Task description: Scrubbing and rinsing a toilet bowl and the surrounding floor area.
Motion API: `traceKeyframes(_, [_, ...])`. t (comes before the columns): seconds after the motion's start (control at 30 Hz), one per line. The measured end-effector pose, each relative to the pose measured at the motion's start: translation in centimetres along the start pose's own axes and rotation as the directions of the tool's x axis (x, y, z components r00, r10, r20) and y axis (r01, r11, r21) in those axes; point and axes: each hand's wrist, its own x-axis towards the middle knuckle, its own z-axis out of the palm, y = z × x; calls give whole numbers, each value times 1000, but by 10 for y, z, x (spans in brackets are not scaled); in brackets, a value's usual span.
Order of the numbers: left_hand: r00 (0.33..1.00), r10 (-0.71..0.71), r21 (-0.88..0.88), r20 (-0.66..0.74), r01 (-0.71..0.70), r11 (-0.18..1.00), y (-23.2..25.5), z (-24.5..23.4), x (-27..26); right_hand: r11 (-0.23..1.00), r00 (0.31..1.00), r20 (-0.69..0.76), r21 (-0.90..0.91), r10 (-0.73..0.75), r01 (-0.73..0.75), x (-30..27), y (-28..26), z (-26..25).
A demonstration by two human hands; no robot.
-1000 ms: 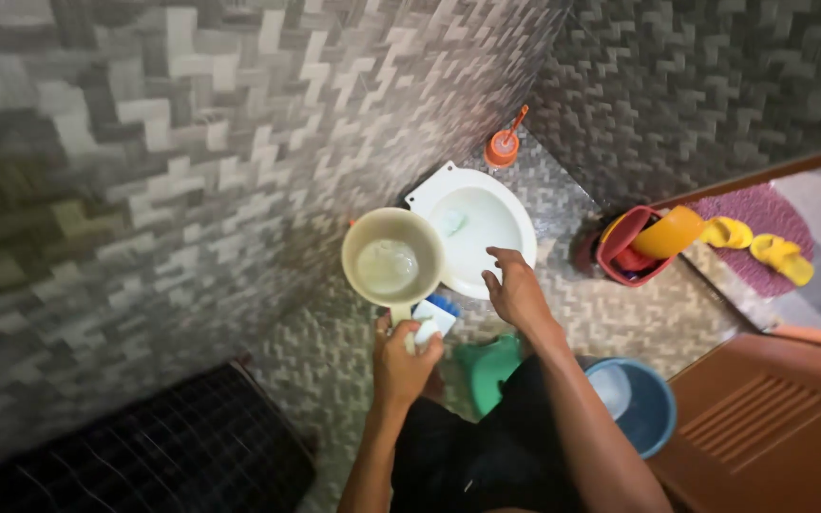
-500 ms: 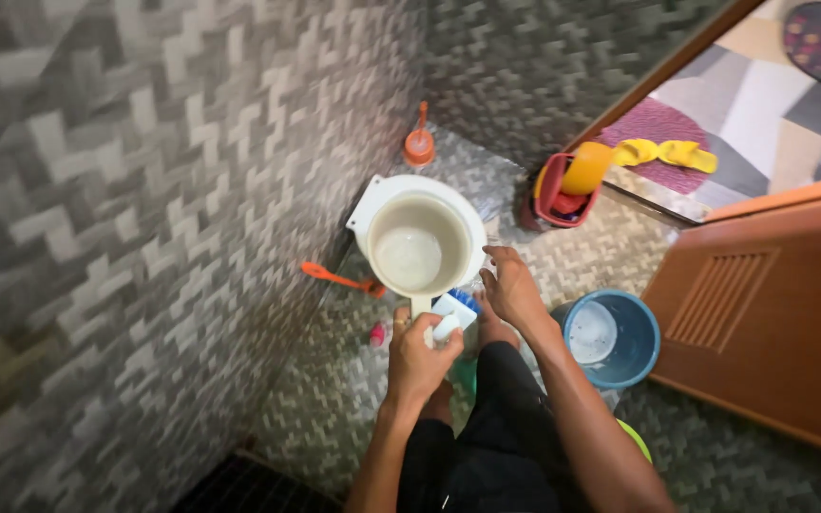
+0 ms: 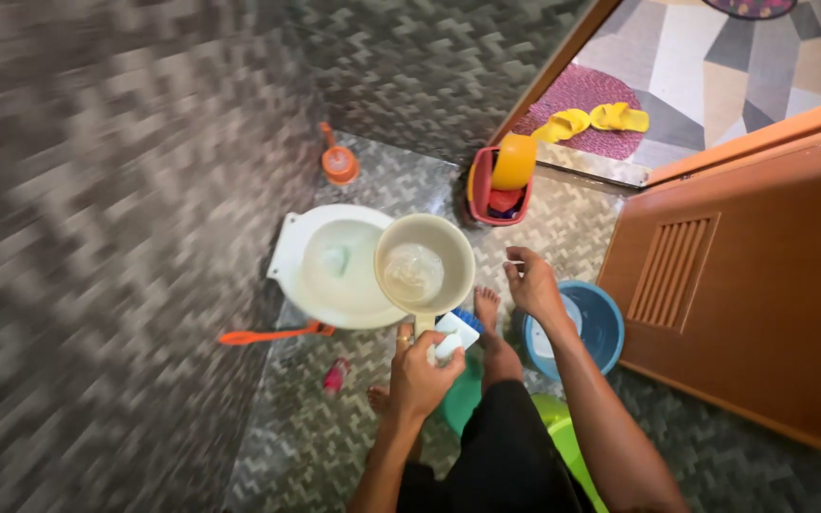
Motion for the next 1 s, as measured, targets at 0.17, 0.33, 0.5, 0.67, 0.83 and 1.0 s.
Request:
traceKeyframes(0.17, [958,-242,-12,155,247,969,-36,105,62,981,985,-29,99,168,-165,95,129,14])
traceKeyframes(0.33, [999,-5,83,48,1,997,-123,230,96,981,984,-46,-81,171,-175,198,350,78])
traceKeyframes(0.5, [993,-104,33,59,102,994,-153,287,118,902,906,51,88,419,-422,252,438,130])
traceKeyframes(0.67, [919,-353,36,173,353,935,-155,322,126,639,763,378,417,525,-647,268,370,114])
traceKeyframes(0.83, [902,-390,89,184,380,921,-154,355,116,568,781,414,537,467,-624,275,396,123])
traceKeyframes(1.0, [976,-96,89,195,80,993,-147,376,105,482,743,198,649,640,-589,264,437,102])
